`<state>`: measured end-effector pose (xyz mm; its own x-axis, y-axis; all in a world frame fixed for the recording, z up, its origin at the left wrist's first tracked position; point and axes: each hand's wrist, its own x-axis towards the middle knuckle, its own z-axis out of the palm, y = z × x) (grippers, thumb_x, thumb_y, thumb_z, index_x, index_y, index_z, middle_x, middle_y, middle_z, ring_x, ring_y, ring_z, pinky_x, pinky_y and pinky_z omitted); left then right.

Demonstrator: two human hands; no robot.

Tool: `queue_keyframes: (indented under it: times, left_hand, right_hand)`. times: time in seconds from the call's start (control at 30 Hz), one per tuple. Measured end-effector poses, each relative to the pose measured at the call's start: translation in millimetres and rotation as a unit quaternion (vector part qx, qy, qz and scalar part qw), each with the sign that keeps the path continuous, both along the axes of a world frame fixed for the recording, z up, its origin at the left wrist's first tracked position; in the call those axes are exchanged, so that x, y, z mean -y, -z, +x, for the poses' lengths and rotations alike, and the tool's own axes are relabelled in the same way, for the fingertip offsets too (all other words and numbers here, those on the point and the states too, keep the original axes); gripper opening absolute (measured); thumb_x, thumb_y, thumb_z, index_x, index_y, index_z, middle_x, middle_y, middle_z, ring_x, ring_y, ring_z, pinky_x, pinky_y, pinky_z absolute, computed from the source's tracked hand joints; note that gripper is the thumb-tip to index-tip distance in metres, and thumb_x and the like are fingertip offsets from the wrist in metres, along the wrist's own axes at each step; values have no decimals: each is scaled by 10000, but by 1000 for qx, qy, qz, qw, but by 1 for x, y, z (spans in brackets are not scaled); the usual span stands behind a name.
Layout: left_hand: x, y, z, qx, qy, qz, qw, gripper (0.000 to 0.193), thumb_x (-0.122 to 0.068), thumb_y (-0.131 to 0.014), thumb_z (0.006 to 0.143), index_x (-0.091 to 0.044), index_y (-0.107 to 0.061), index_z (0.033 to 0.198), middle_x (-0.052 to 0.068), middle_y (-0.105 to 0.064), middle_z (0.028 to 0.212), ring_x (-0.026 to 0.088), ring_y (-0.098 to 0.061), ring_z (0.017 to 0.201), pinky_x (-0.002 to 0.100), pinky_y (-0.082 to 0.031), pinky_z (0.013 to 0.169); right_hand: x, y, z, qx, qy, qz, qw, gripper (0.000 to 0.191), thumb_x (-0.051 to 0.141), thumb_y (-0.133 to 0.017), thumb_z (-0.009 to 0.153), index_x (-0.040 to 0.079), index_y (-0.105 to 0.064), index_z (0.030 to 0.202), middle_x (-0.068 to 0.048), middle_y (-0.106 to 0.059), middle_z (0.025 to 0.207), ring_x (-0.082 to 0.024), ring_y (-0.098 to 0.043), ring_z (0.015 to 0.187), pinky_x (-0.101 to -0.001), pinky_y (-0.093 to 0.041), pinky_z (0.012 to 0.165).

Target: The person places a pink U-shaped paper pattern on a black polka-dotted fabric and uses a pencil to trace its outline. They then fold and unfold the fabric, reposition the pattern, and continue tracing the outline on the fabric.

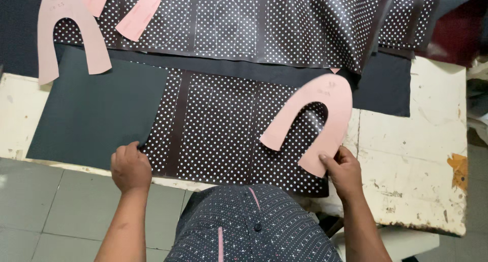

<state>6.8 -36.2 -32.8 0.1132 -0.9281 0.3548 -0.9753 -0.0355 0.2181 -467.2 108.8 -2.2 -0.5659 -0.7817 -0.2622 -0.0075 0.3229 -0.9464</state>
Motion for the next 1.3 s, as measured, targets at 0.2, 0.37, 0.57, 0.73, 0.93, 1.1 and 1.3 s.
queue_keyframes:
  times: [0.2,0.37,0.57,0.73,0.93,1.1,1.3]
  left_hand:
    - [17,8,16,9,8,0,1000,222,-91,-636,941,-121,-755,1125,76,-665,1067,327,-629,1044,460,-536,883]
    - [27,8,47,-25,11,26,999,234,-110,-619,951,-106,-751,1144,96,-681,1100,349,-632,1069,499,-527,894]
    - [-3,3,40,-154,48,-6,987,279,-114,-559,948,-52,-704,1179,135,-672,1165,377,-616,1095,503,-506,930]
    - [-7,-2,42,-289,46,-27,956,314,-92,-491,973,9,-641,1229,191,-618,1230,359,-614,1107,453,-502,963]
    - [20,13,90,-223,-31,-186,956,297,5,-524,1003,61,-636,1272,214,-635,1280,377,-602,1209,478,-487,1067]
    - [30,20,111,-324,-69,-162,929,267,15,-501,1028,90,-594,1266,202,-655,1266,284,-672,1101,383,-542,970]
    - [14,27,63,-428,53,-88,898,261,-56,-565,1054,80,-608,1273,152,-674,1196,215,-666,1029,306,-546,920]
  right_hand:
    - [39,-3,84,-106,-255,8,961,236,184,-692,892,39,-702,1079,-76,-720,912,-187,-671,793,-324,-563,691]
    - [59,16,122,-187,-243,-11,952,217,185,-681,902,12,-705,1030,-79,-667,829,-181,-604,710,-325,-506,628]
    - [13,16,16,-96,-14,-6,995,288,135,-695,918,-45,-695,1142,-122,-739,996,-159,-676,810,-284,-556,725]
    - [-15,25,-36,-171,94,-7,981,210,111,-723,962,-58,-696,1085,-71,-704,952,-123,-606,786,-279,-492,701]
    - [-16,51,-50,-260,184,3,948,157,99,-730,949,-31,-708,1032,-40,-698,897,-81,-601,735,-244,-484,652]
    - [-17,64,-40,-89,253,-72,961,94,130,-702,1006,41,-672,993,5,-616,750,-69,-508,567,-224,-382,498]
    - [-22,76,-15,84,218,-110,966,185,173,-689,1029,91,-564,920,38,-533,656,-57,-462,495,-212,-345,418]
